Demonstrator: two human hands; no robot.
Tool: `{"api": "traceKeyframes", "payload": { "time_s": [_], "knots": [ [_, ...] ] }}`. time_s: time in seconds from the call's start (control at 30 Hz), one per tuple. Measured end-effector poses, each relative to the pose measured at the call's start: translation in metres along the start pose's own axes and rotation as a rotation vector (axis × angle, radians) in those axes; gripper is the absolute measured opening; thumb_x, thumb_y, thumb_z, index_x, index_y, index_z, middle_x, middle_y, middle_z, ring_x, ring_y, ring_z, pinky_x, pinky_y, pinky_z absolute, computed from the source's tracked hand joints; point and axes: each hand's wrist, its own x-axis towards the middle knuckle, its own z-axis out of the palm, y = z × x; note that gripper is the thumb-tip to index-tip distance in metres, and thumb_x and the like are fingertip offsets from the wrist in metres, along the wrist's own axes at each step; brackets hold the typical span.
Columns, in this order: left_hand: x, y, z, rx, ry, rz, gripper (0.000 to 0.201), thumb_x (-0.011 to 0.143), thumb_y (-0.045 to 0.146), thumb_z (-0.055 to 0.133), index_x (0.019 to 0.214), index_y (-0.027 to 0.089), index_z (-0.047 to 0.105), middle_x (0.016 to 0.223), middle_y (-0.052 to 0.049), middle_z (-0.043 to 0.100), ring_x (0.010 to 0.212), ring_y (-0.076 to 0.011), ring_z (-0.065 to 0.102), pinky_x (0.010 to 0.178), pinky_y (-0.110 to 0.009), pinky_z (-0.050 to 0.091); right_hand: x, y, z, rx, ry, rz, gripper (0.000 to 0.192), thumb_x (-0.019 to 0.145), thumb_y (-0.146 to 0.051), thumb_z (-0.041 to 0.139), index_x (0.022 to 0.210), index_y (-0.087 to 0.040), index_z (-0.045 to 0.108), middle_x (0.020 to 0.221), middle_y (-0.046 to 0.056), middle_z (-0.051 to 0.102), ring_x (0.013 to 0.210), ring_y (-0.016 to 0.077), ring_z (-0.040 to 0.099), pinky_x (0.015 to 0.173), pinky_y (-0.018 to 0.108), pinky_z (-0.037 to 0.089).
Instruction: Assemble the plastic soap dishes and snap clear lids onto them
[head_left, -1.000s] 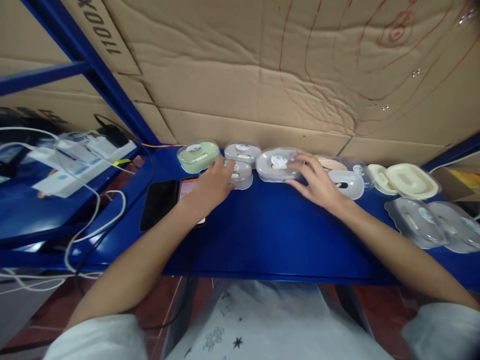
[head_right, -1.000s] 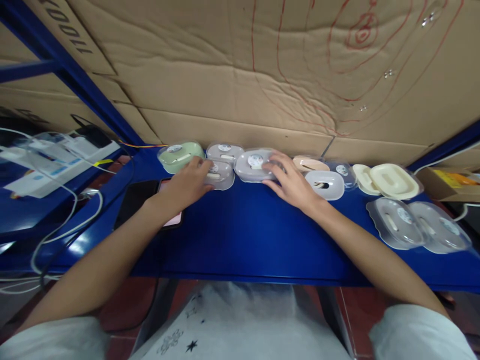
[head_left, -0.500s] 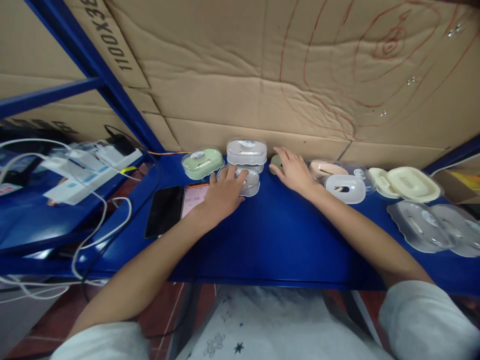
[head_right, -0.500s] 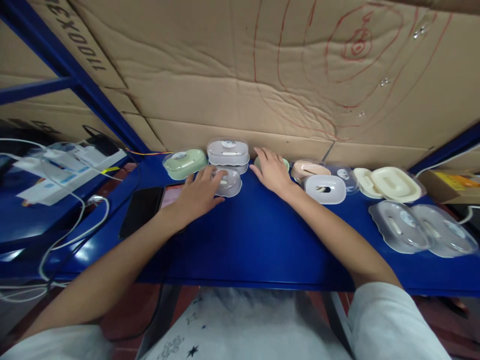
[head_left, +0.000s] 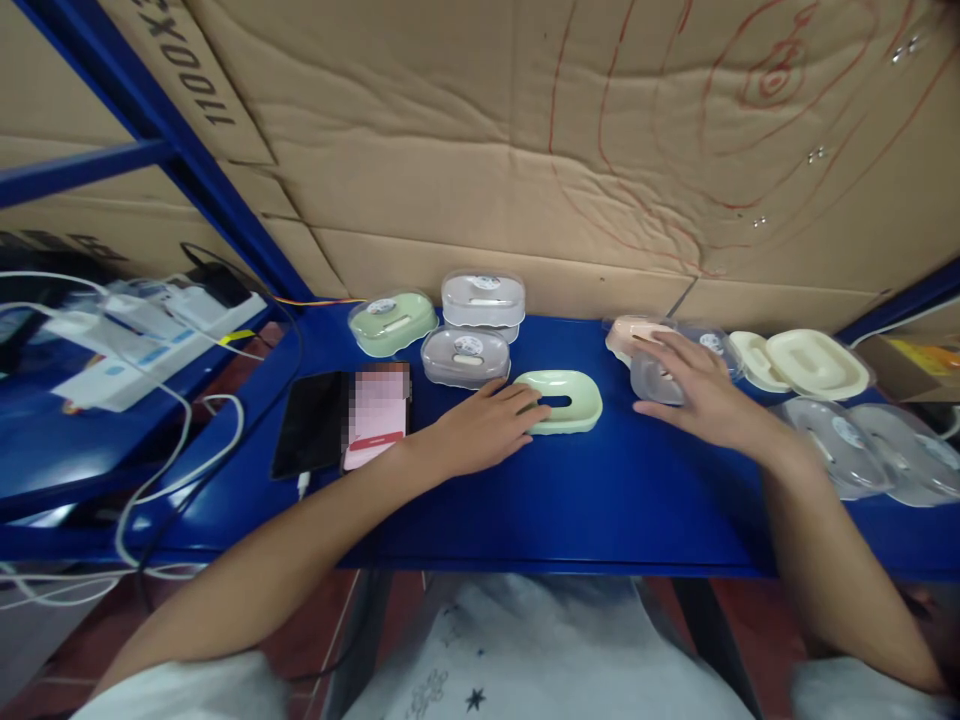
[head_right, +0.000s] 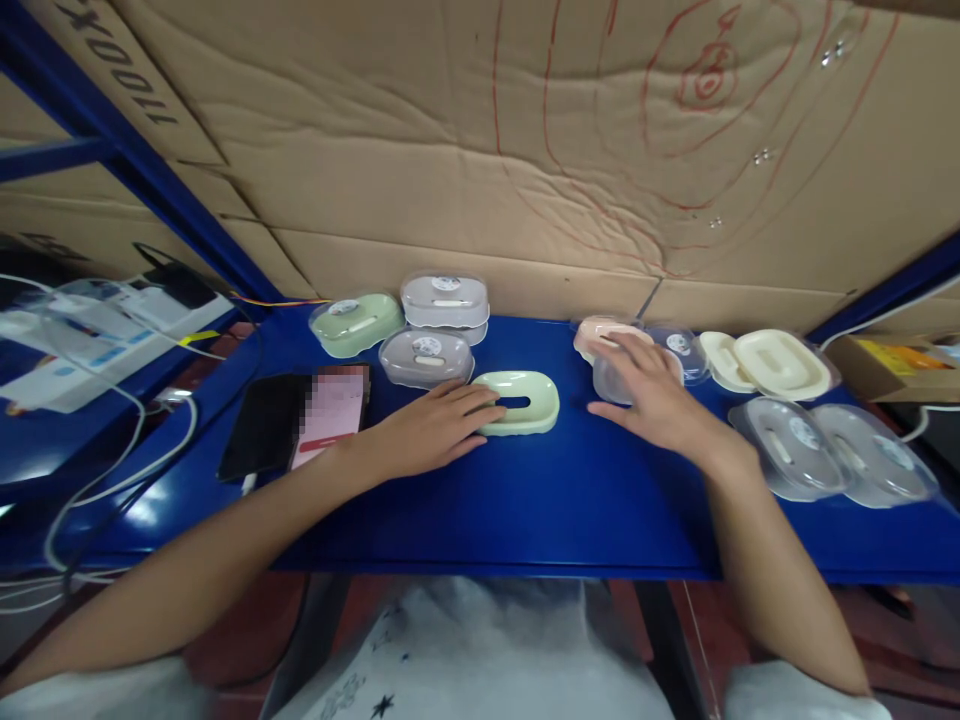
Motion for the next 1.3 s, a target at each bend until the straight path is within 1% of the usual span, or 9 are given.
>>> {"api": "traceKeyframes", "payload": {
  "time_s": [0.07,0.17,0.27,0.4,0.5,0.67,0.9,1.13,1.3],
  "knots": [
    [0.001,0.001,0.001,0.013,0.004,-0.004,0.034,0.106,0.024,0.064,0.139,0.019,0.062,0.145,-0.013,0.065,0.138,-0.0290,0.061,0.117,-0.044,0.047,-0.012,0.034,0.007,-0.092,-0.027,0.160,0.102,0.082,-0.060,0.083,0.167,-0.030,0.038,0.169,0.024,0.042,0.151,0.0540,0.046,0.113,0.079,0.042],
    [0.002,0.002,0.001,0.041,-0.004,-0.028,0.027,0.108,0.025,0.062,0.133,0.017,0.064,0.143,-0.014,0.065,0.135,-0.0299,0.062,0.111,-0.043,0.051,-0.018,0.059,0.020,-0.153,-0.046,0.261,0.111,0.071,-0.058,0.091,0.166,-0.029,0.040,0.162,0.027,0.049,0.142,0.0617,0.049,0.105,0.082,0.045],
    [0.003,0.003,0.000,0.042,-0.007,-0.041,0.024,0.109,0.024,0.060,0.131,0.016,0.065,0.142,-0.014,0.065,0.134,-0.0301,0.063,0.109,-0.043,0.053,-0.011,0.049,0.019,-0.145,-0.031,0.231,0.106,0.078,-0.061,0.087,0.167,-0.028,0.039,0.156,0.026,0.054,0.137,0.0598,0.054,0.105,0.079,0.045],
    [0.003,0.002,0.000,-0.010,0.001,-0.003,0.026,0.107,0.024,0.062,0.132,0.018,0.066,0.141,-0.014,0.066,0.134,-0.0292,0.063,0.110,-0.044,0.053,0.002,0.013,0.004,-0.043,0.055,0.122,0.102,0.088,-0.070,0.077,0.170,-0.028,0.034,0.159,0.025,0.054,0.141,0.0542,0.053,0.114,0.072,0.042],
    [0.001,0.003,0.002,-0.061,0.014,0.043,0.030,0.106,0.023,0.063,0.135,0.019,0.066,0.141,-0.012,0.067,0.136,-0.0283,0.062,0.110,-0.043,0.054,0.012,-0.013,0.006,0.032,0.096,0.026,0.100,0.093,-0.072,0.070,0.173,-0.029,0.027,0.166,0.020,0.049,0.150,0.0473,0.049,0.118,0.069,0.042],
    [0.000,0.010,0.005,-0.098,0.031,0.118,0.030,0.106,0.026,0.064,0.136,0.023,0.066,0.144,-0.009,0.068,0.138,-0.0269,0.061,0.108,-0.041,0.053,0.027,-0.037,0.034,0.027,0.154,-0.075,0.054,0.108,-0.049,0.057,0.156,-0.026,0.056,0.167,0.016,0.051,0.155,0.0360,0.047,0.126,0.060,0.039],
    [0.002,0.010,0.004,-0.035,0.008,0.081,0.029,0.108,0.028,0.063,0.136,0.021,0.066,0.142,-0.010,0.068,0.135,-0.0271,0.061,0.104,-0.040,0.053,0.025,-0.023,0.039,-0.155,0.134,0.198,0.038,0.108,-0.039,0.050,0.129,-0.016,0.072,0.128,0.019,0.075,0.121,0.0391,0.069,0.102,0.056,0.052],
    [0.003,0.009,0.000,-0.003,-0.004,0.062,0.027,0.108,0.028,0.061,0.134,0.019,0.065,0.140,-0.011,0.068,0.132,-0.0281,0.062,0.103,-0.041,0.054,0.024,0.007,0.044,-0.208,0.010,0.389,0.043,0.108,-0.043,0.047,0.134,-0.017,0.071,0.132,0.018,0.075,0.122,0.0397,0.069,0.100,0.054,0.052],
    [0.003,0.008,0.004,-0.004,0.022,0.080,0.028,0.108,0.027,0.062,0.134,0.018,0.066,0.139,-0.011,0.069,0.132,-0.0303,0.064,0.103,-0.045,0.058,0.018,0.015,0.044,-0.181,-0.066,0.371,0.058,0.105,-0.056,0.054,0.142,-0.014,0.067,0.130,0.024,0.076,0.116,0.0427,0.073,0.100,0.057,0.053]
  ]
}}
